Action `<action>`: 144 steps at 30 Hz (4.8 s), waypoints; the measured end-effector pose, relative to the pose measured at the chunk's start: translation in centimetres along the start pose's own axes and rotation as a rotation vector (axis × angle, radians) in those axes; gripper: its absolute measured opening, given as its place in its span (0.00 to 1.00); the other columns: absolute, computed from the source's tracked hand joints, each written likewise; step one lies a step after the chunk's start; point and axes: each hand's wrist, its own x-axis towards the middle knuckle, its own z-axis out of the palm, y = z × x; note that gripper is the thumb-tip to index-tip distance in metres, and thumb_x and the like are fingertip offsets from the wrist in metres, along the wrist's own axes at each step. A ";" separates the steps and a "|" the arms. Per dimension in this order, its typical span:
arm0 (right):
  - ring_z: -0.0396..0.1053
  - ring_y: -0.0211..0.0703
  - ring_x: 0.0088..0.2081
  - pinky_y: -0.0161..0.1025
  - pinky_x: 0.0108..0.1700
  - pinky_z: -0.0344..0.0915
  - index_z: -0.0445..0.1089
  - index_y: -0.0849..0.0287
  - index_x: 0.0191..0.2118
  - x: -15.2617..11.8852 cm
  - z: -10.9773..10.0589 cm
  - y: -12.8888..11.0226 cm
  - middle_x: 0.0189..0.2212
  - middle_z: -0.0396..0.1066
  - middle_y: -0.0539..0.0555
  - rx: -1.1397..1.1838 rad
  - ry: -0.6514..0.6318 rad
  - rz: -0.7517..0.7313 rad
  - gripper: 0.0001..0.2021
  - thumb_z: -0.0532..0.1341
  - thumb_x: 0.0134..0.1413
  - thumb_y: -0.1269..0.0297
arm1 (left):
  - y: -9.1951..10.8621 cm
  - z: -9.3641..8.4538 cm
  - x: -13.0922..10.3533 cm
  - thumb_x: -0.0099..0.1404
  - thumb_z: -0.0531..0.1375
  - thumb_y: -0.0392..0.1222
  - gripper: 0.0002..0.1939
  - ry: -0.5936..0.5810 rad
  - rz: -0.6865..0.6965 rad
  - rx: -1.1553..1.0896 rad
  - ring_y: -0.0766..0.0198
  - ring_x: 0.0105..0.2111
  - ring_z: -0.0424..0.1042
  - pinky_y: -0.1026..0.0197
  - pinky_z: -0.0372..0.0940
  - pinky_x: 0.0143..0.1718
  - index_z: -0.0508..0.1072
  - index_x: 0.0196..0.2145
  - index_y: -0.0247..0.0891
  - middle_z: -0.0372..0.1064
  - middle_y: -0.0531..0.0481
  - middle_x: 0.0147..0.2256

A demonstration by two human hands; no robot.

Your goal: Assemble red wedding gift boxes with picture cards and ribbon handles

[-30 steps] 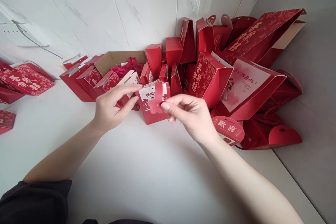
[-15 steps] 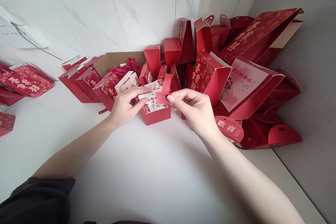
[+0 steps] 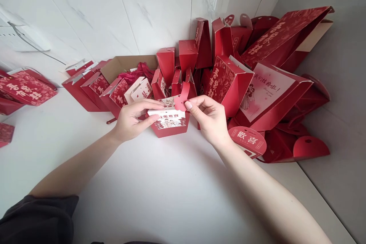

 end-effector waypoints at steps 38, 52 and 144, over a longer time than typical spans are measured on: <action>0.66 0.36 0.25 0.36 0.29 0.66 0.74 0.56 0.33 -0.8 0.4 -0.2 0.27 0.73 0.49 -0.096 -0.200 -0.079 0.06 0.68 0.56 0.61 | 0.6 0.4 -0.3 0.65 0.62 0.41 0.12 -0.198 -0.280 0.049 0.62 0.40 0.77 0.64 0.70 0.42 0.76 0.46 0.38 0.78 0.49 0.41; 0.65 0.36 0.25 0.36 0.29 0.63 0.76 0.58 0.32 -1.2 0.7 -0.4 0.26 0.73 0.50 -0.425 -0.054 -0.125 0.09 0.66 0.57 0.58 | 0.5 0.0 -0.2 0.68 0.59 0.41 0.09 -0.274 -0.327 0.057 0.66 0.39 0.75 0.66 0.68 0.39 0.73 0.46 0.40 0.76 0.52 0.41; 0.68 0.40 0.30 0.38 0.31 0.64 0.71 0.55 0.35 -2.2 1.5 -0.5 0.30 0.74 0.52 -0.635 -0.101 -0.397 0.03 0.61 0.61 0.66 | 0.2 1.6 -0.5 0.63 0.61 0.35 0.02 -0.063 -0.184 0.100 0.67 0.28 0.71 0.65 0.65 0.30 0.74 0.34 0.37 0.74 0.52 0.29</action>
